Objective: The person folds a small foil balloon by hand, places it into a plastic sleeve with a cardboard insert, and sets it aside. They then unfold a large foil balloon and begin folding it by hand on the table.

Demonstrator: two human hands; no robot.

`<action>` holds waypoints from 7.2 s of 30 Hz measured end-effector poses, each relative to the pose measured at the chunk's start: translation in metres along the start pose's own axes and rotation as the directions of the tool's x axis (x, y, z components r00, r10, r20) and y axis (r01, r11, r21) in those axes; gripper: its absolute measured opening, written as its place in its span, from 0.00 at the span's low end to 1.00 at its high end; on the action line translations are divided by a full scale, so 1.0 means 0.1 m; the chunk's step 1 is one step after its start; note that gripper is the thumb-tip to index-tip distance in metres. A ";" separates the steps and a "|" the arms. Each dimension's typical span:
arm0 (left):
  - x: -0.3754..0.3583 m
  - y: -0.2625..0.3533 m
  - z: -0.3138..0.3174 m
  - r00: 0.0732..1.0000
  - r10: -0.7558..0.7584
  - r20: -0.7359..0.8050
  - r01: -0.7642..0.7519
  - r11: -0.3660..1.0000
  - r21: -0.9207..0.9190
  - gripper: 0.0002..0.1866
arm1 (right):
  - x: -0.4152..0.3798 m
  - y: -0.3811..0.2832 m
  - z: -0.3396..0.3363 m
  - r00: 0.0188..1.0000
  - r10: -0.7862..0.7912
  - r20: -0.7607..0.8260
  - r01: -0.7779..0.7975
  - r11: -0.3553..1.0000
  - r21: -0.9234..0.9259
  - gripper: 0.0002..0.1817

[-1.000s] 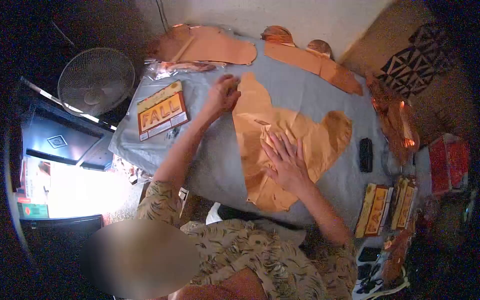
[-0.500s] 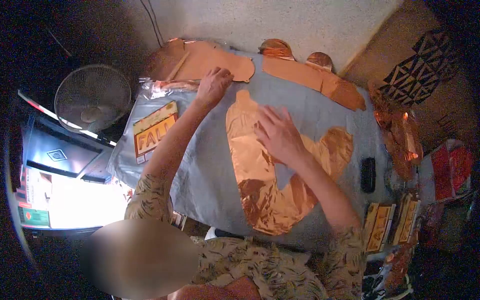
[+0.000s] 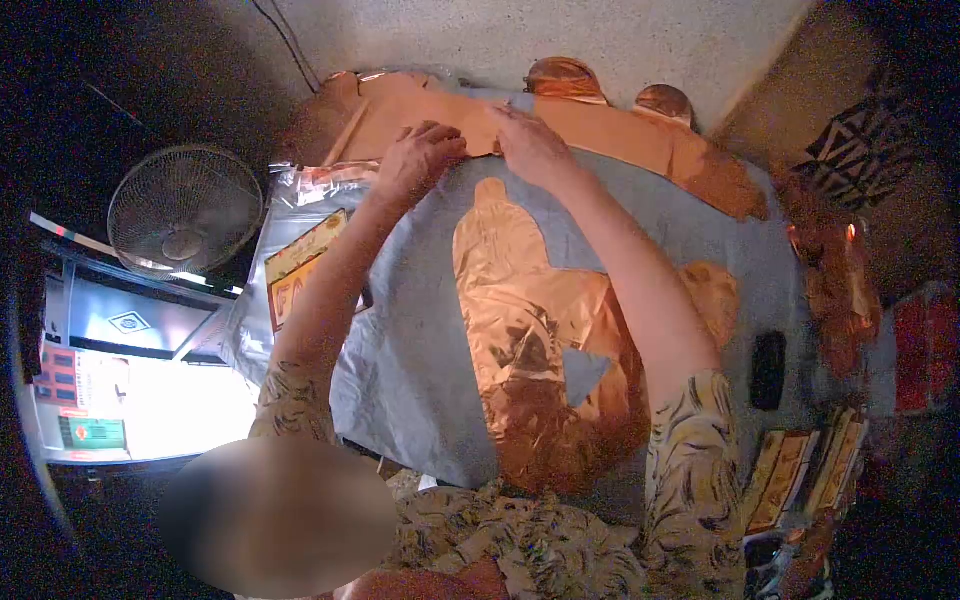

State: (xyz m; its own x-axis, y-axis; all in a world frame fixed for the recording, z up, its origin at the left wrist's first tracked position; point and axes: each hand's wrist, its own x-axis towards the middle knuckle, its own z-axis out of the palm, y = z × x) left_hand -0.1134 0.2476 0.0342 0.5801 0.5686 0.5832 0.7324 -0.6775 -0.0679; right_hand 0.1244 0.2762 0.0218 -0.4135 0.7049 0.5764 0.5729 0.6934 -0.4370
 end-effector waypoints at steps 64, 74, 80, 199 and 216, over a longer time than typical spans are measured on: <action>0.27 0.07 -0.26 0.978 0.104 -0.181 -0.126 0.985 -0.116 0.11 | 0.78 -0.29 -0.02 0.968 0.230 -0.104 -0.197 0.946 0.257 0.17; -0.09 -1.23 -0.16 0.705 -0.702 0.097 0.641 0.690 0.336 0.33 | 0.82 -0.72 -0.44 0.962 0.153 -0.226 -0.117 0.979 0.166 0.17; -0.33 -1.87 -0.04 0.759 -0.621 0.197 0.602 0.784 0.155 0.37 | 0.69 -0.64 -0.94 0.972 0.154 -0.175 -0.141 0.986 0.087 0.17; -1.68 3.04 -1.23 0.652 -0.507 0.564 0.730 0.217 -0.648 0.21 | -3.38 -2.53 -0.97 0.858 0.502 0.112 -0.409 0.798 -0.443 0.41; -0.35 1.94 -0.18 0.858 -0.453 0.244 0.514 0.763 -0.392 0.20 | -3.39 -2.53 -0.93 0.870 0.483 0.095 -0.384 0.787 -0.483 0.39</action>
State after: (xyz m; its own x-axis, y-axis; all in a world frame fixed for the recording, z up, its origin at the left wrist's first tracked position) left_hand 0.0016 0.0877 0.0149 0.2530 0.9082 0.3335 0.7172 -0.4074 0.5654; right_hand 0.1856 -0.1522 0.0011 -0.1501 0.9627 0.2251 0.9515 0.2026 -0.2316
